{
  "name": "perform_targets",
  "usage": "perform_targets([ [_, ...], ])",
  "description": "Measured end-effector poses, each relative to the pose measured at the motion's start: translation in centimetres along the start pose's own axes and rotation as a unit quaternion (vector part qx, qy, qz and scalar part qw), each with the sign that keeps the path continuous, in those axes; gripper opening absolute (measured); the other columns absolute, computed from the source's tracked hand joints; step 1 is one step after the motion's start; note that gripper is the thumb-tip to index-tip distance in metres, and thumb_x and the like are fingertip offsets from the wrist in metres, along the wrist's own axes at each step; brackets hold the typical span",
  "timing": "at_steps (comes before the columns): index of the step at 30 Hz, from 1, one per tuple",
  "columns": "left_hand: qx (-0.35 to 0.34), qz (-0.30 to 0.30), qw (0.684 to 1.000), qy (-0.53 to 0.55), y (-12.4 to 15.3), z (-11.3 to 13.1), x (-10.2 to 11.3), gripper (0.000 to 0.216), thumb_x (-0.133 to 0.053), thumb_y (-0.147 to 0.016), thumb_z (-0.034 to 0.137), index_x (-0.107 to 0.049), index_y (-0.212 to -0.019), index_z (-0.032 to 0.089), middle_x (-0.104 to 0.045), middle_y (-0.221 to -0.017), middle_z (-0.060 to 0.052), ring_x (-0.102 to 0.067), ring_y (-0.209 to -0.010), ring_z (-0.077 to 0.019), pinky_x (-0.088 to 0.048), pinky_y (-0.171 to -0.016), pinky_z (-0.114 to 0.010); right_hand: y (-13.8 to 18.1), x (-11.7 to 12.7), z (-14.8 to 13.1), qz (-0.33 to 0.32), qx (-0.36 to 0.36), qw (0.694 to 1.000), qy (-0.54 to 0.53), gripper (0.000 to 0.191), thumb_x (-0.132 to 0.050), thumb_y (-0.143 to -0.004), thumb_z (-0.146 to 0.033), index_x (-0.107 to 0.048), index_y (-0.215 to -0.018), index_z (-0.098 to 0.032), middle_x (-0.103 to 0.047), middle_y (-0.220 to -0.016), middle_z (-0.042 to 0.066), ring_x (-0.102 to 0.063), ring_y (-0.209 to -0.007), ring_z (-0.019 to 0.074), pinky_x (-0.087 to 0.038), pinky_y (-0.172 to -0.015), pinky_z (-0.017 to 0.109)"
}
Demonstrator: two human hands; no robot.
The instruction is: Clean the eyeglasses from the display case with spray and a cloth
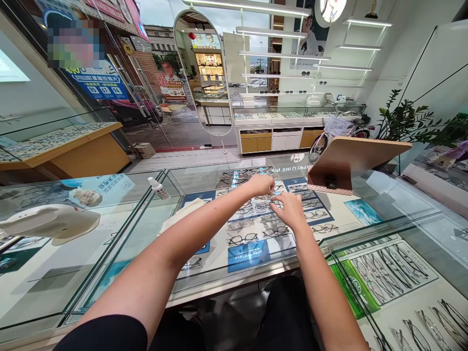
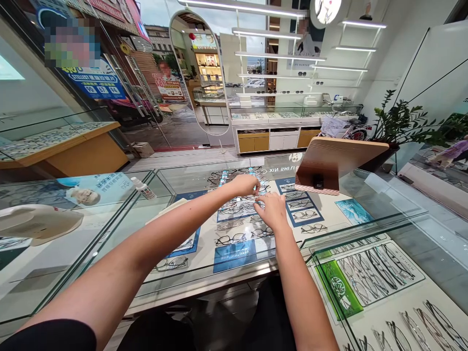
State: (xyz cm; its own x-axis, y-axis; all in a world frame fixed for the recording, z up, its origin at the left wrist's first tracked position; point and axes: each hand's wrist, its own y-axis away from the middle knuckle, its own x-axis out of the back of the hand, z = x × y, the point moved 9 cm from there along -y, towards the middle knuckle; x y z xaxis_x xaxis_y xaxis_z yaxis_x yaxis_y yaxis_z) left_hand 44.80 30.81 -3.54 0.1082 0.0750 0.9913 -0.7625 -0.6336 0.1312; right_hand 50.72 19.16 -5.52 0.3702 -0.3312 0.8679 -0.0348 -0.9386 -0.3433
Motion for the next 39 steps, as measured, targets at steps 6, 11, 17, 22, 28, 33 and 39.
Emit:
perform_targets([
  [6, 0.035, 0.023, 0.999, -0.005, -0.8, -1.0, 1.4, 0.023, -0.075, -0.087, 0.030, -0.082, -0.108, 0.024, -0.081, -0.112, -0.011, -0.073, -0.109, -0.0279, -0.053, -0.091, -0.032, 0.1, 1.3, 0.0, 0.077, -0.008, 0.995, -0.057, 0.027, -0.057, -0.097, -0.031, -0.050, -0.071, -0.025, -0.061, -0.072, 0.001, -0.052, -0.073, 0.0202, -0.029, -0.071, 0.033],
  [11, 0.050, 0.016, 0.999, -0.003, -1.2, -1.2, 0.8, 0.020, -0.072, -0.083, 0.023, -0.084, -0.100, 0.021, -0.081, -0.106, -0.015, -0.074, -0.104, -0.0292, -0.054, -0.092, -0.035, 0.5, 2.5, 0.9, 0.159, -0.037, 0.980, -0.113, 0.002, -0.052, -0.090, -0.025, -0.050, -0.090, -0.026, -0.057, -0.076, -0.001, -0.053, -0.071, 0.0200, -0.034, -0.070, 0.031],
  [17, 0.053, 0.039, 0.997, 0.029, -1.1, -1.6, 1.4, 0.023, -0.068, -0.081, 0.023, -0.084, -0.097, 0.021, -0.082, -0.102, -0.012, -0.074, -0.094, -0.0275, -0.052, -0.083, -0.032, 1.2, 3.8, 2.1, 0.255, -0.065, 0.959, -0.108, 0.004, -0.047, -0.096, -0.027, -0.050, -0.095, -0.026, -0.063, -0.087, 0.003, -0.057, -0.077, 0.0219, -0.041, -0.077, 0.033],
  [22, 0.053, 0.087, 0.993, 0.066, 1.1, -2.9, 5.4, 0.023, -0.065, -0.084, 0.029, -0.084, -0.096, 0.022, -0.081, -0.094, -0.009, -0.071, -0.085, -0.0239, -0.045, -0.073, -0.031, 1.8, 4.2, 2.6, 0.295, -0.077, 0.946, -0.110, 0.011, -0.048, -0.102, -0.032, -0.054, -0.095, -0.025, -0.064, -0.085, 0.004, -0.056, -0.075, 0.0218, -0.041, -0.079, 0.034],
  [28, 0.031, 0.222, 0.917, 0.329, 8.7, -7.4, 9.3, 0.026, -0.074, -0.082, 0.043, -0.078, -0.079, 0.018, -0.066, -0.070, -0.002, -0.054, -0.067, -0.0151, -0.037, -0.066, -0.030, 1.5, 3.7, 3.0, 0.267, -0.072, 0.953, -0.121, 0.012, -0.046, -0.100, -0.030, -0.056, -0.095, -0.024, -0.068, -0.090, 0.006, -0.057, -0.078, 0.0232, -0.041, -0.080, 0.035],
  [33, 0.066, 0.362, 0.772, 0.518, 18.2, -12.9, 7.1, 0.038, -0.080, -0.078, 0.056, -0.073, -0.077, 0.019, -0.071, -0.078, -0.003, -0.059, -0.076, -0.0160, -0.047, -0.076, -0.030, 1.8, 3.2, 1.0, 0.257, -0.036, 0.956, -0.139, 0.010, -0.043, -0.099, -0.029, -0.052, -0.096, -0.025, -0.066, -0.095, 0.009, -0.059, -0.091, 0.0270, -0.043, -0.085, 0.038],
  [39, 0.100, 0.443, 0.662, 0.597, 24.0, -17.3, 2.8, 0.045, -0.088, -0.070, 0.060, -0.073, -0.080, 0.018, -0.076, -0.086, -0.004, -0.067, -0.086, -0.0176, -0.053, -0.092, -0.033, -0.5, 0.7, -9.7, 0.168, 0.056, 0.947, -0.270, 0.013, -0.043, -0.104, -0.036, -0.050, -0.099, -0.026, -0.062, -0.087, 0.003, -0.056, -0.076, 0.0218, -0.041, -0.074, 0.034],
])
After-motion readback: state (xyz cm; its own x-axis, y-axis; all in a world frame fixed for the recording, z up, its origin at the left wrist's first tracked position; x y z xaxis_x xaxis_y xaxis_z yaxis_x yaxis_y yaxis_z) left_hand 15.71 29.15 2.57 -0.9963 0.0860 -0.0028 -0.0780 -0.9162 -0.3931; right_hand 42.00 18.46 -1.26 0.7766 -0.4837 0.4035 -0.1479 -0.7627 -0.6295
